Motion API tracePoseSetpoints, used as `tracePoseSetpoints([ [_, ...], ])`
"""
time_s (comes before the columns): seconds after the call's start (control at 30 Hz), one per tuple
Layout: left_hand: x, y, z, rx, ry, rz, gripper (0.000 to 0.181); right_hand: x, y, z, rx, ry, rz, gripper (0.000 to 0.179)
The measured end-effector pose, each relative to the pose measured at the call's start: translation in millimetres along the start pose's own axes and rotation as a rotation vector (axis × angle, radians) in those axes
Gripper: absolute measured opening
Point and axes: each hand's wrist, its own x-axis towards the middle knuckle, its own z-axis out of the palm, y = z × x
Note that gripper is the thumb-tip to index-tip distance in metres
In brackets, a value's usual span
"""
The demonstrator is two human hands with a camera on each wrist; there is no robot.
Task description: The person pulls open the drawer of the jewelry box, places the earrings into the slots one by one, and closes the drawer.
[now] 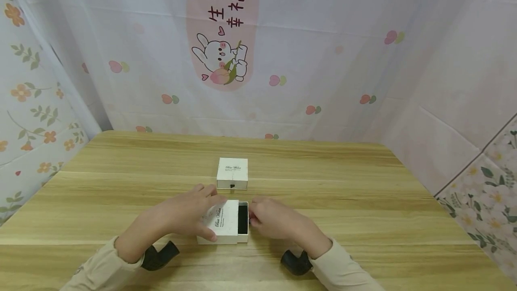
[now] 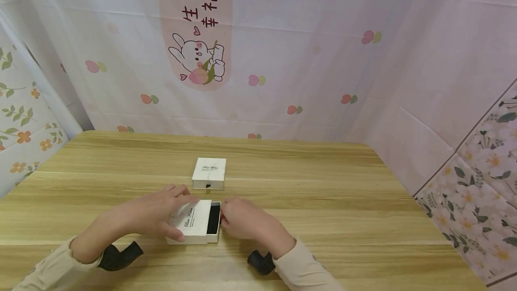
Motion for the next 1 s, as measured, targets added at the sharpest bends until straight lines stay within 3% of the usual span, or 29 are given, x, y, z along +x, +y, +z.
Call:
tracePoseSetpoints([
  [0.37,1.0,1.6,-0.1,-0.004,-0.009,-0.009,0.077,1.3,-2.9,4.8,-0.029,0.021,0.023,0.012],
  [1.0,0.6,0.7,0.7,0.004,0.019,0.036,0.076,4.5,-3.4,8.3,-0.093,0.054,0.049,0.017],
])
